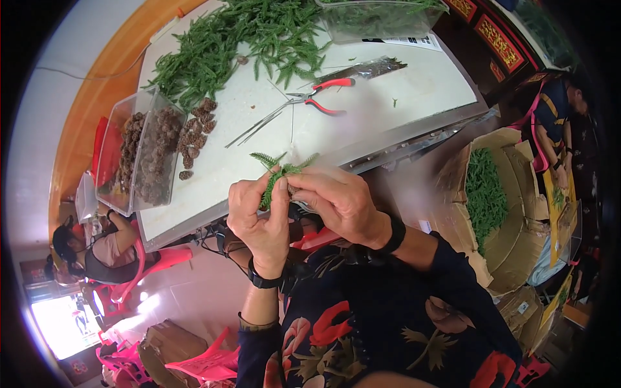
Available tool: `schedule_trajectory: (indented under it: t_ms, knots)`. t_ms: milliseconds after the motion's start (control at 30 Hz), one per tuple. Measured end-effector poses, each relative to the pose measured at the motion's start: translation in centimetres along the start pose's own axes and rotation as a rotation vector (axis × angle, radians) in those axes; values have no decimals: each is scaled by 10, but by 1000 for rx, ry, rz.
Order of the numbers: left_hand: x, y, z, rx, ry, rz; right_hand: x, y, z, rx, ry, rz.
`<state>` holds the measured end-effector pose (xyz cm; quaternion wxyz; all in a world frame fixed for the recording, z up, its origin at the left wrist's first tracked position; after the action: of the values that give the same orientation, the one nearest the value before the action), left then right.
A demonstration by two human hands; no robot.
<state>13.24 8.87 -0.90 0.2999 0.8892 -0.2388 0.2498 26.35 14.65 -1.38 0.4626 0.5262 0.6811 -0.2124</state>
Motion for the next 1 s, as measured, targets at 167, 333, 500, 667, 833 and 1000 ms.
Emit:
schedule_trajectory:
  t_ms: [167, 333, 500, 667, 833, 1000]
  knots:
    - [-4, -4, 6, -59, 160, 165, 5, -1, 8, 7, -47, -72]
    - [-5, -7, 6, -61, 387, 544, 1, 1, 11, 18, -94, -88]
    - [-6, -12, 8, -13, 683, 963, 1, 4, 10, 44, -56, -47]
    - [-11, -11, 16, -35, 781, 969, 0, 0, 13, 72, 62, 98]
    - [-11, -11, 18, -11, 823, 896, 1, -6, 21, 133, 190, 316]
    - [-14, -12, 24, -12, 720, 814, 3, -7, 22, 104, 183, 335]
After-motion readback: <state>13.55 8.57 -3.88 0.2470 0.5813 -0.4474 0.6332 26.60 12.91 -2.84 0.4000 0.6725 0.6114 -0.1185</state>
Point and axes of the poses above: each hand's wrist, its own z-axis away from the middle knuckle, its own y-axis out of the back of the hand, x = y × z, the point moved 4 cm from there along -z, towards the middle knuckle, and after that the axes turned 11 degrees about -y, right-handed, at the moved point
